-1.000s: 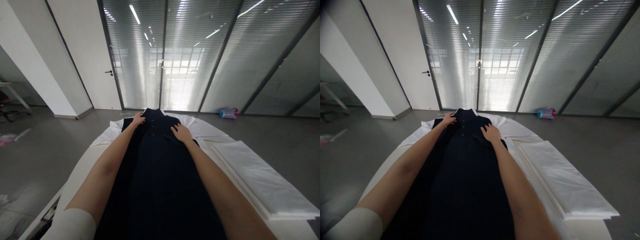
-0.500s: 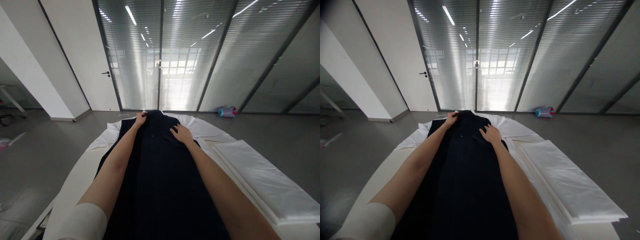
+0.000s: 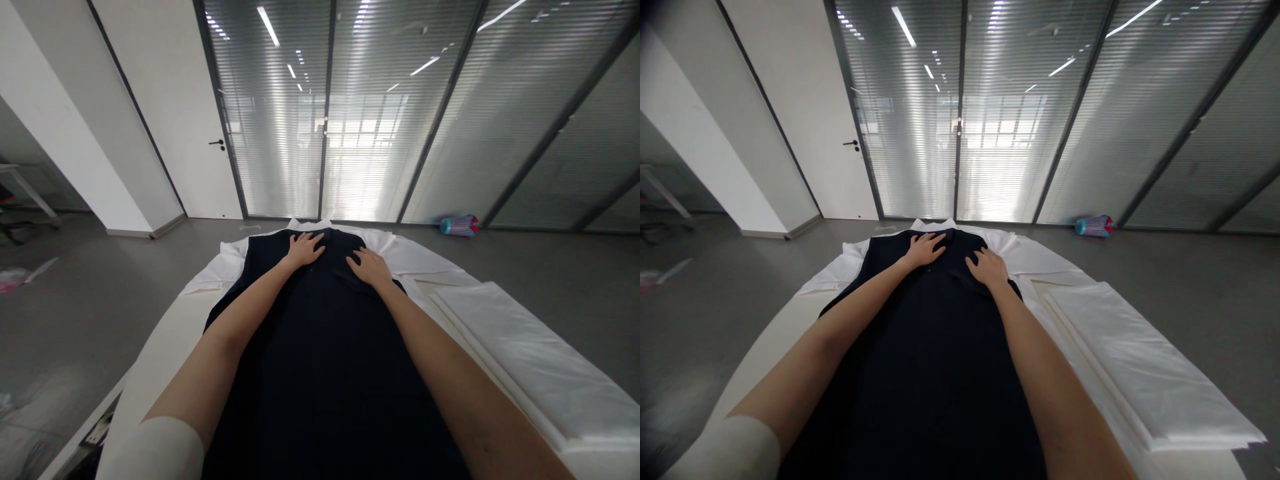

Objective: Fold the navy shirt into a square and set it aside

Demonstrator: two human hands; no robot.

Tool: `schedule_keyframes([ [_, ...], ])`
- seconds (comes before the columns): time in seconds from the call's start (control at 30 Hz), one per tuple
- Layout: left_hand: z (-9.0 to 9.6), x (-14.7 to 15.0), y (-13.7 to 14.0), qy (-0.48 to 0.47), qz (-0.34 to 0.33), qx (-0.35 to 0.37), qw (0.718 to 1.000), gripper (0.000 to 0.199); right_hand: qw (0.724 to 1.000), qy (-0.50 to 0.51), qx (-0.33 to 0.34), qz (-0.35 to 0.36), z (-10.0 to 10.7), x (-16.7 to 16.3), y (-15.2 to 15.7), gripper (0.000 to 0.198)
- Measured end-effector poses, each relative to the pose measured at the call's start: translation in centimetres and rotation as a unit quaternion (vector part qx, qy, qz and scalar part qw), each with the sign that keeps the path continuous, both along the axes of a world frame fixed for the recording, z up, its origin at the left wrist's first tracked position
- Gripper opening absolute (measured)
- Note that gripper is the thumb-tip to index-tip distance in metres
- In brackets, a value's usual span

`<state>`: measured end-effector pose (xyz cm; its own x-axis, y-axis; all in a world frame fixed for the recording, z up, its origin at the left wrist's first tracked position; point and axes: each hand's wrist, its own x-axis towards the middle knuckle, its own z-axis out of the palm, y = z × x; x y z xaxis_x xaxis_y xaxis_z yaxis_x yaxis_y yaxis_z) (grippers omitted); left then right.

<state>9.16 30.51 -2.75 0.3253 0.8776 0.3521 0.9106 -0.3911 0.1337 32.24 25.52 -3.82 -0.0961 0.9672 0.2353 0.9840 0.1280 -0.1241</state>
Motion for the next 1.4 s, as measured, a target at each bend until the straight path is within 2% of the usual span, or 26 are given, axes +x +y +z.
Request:
schedule_keyframes([
  [0.13, -0.6, -0.2, -0.4, 0.007, -0.017, -0.066, 0.998, 0.057, 0.997, -0.045, 0.065, -0.004, 1.4, -1.3, -0.6, 0.046],
  [0.23, -1.0, -0.3, -0.6, -0.012, -0.021, -0.061, 0.998, 0.055, 0.992, -0.045, 0.103, 0.062, 2.7, -3.5, 0.3, 0.046],
  [0.3, -1.1, -0.3, -0.6, -0.021, -0.019, -0.057, 0.998, 0.05, 0.989, -0.05, 0.068, 0.124, 3.3, -5.3, 1.5, 0.051],
  [0.37, -0.7, -0.3, -0.6, -0.031, -0.017, -0.062, 0.997, 0.045, 0.987, -0.051, 0.007, 0.153, 3.3, -7.0, 2.8, 0.055],
  [0.5, 1.0, -1.0, -0.5, -0.043, -0.01, -0.067, 0.997, 0.038, 0.99, -0.005, -0.092, 0.107, 2.3, -8.8, 4.5, 0.064],
  [0.63, 2.2, -1.9, -0.4, -0.054, 0.03, -0.049, 0.997, 0.04, 0.988, 0.002, -0.12, 0.099, 0.9, -9.0, 4.7, 0.072],
  [0.73, 1.4, -2.1, -0.2, -0.053, 0.042, -0.066, 0.996, 0.046, 0.988, 0.008, -0.124, 0.092, 0.5, -9.1, 4.5, 0.073],
  [0.83, 0.0, -2.2, 0.0, -0.05, 0.056, -0.136, 0.988, 0.061, 0.985, 0.041, -0.139, 0.093, 0.8, -9.1, 4.6, 0.068],
  [0.9, -0.8, -2.4, 0.1, -0.05, 0.056, -0.169, 0.983, 0.068, 0.98, 0.071, -0.154, 0.103, 1.8, -8.4, 4.8, 0.066],
  [1.0, -1.2, -2.6, -0.1, -0.058, 0.045, -0.155, 0.985, 0.073, 0.977, 0.105, -0.154, 0.105, 4.2, -5.4, 5.1, 0.054],
  [1.1, -0.8, -2.5, -1.0, -0.067, 0.046, -0.062, 0.995, 0.064, 0.977, 0.134, -0.152, 0.064, 6.9, -0.7, 4.4, 0.035],
  [1.17, 0.1, -1.9, -2.0, -0.067, 0.045, 0.026, 0.996, 0.054, 0.973, 0.145, -0.177, 0.027, 8.1, 2.6, 3.1, 0.025],
  [1.23, 1.5, -0.6, -3.5, -0.059, 0.019, 0.083, 0.995, 0.045, 0.965, 0.15, -0.215, -0.009, 8.6, 5.2, 1.4, 0.016],
  [1.3, 2.8, 1.7, -5.6, -0.031, -0.056, 0.094, 0.994, 0.038, 0.954, 0.152, -0.254, -0.039, 8.6, 7.0, -0.3, 0.012],
  [1.37, 3.8, 4.8, -8.9, 0.02, -0.194, 0.08, 0.978, 0.032, 0.945, 0.153, -0.283, -0.06, 8.5, 7.8, -1.7, 0.012],
  [1.4, 4.1, 6.6, -11.0, 0.049, -0.28, 0.068, 0.956, 0.029, 0.942, 0.152, -0.291, -0.067, 8.4, 7.9, -2.3, 0.013],
])
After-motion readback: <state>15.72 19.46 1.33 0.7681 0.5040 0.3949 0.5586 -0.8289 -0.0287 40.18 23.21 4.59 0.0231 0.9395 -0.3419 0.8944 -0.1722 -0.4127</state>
